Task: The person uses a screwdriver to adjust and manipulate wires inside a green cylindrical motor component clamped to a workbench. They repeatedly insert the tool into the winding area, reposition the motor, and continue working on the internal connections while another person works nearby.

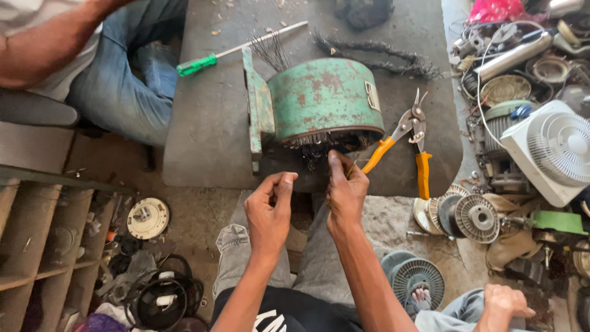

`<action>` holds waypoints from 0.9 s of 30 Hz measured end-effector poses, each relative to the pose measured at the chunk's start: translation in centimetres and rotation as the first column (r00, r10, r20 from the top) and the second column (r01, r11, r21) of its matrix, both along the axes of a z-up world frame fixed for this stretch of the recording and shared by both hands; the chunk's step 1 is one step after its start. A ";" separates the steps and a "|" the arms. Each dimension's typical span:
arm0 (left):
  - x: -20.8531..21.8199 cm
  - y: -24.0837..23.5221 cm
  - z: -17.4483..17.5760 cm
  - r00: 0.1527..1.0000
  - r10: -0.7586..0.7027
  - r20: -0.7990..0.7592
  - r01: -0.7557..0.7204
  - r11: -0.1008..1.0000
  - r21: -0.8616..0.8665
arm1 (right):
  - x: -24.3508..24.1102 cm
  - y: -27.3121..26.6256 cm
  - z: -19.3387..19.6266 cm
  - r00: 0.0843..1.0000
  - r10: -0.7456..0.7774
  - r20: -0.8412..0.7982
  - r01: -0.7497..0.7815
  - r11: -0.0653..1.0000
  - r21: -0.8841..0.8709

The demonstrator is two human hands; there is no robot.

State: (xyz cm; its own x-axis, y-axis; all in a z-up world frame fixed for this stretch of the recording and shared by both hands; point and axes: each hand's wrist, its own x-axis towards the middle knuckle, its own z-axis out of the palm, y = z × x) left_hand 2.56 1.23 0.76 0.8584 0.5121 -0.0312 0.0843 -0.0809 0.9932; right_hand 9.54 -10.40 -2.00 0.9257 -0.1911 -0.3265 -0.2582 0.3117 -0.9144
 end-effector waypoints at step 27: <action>0.2 0.5 -1.5 1.000 0.023 -0.002 -0.023 0.999 0.034 | 1.4 3.7 3.1 0.984 0.062 0.167 -0.134 0.875 0.465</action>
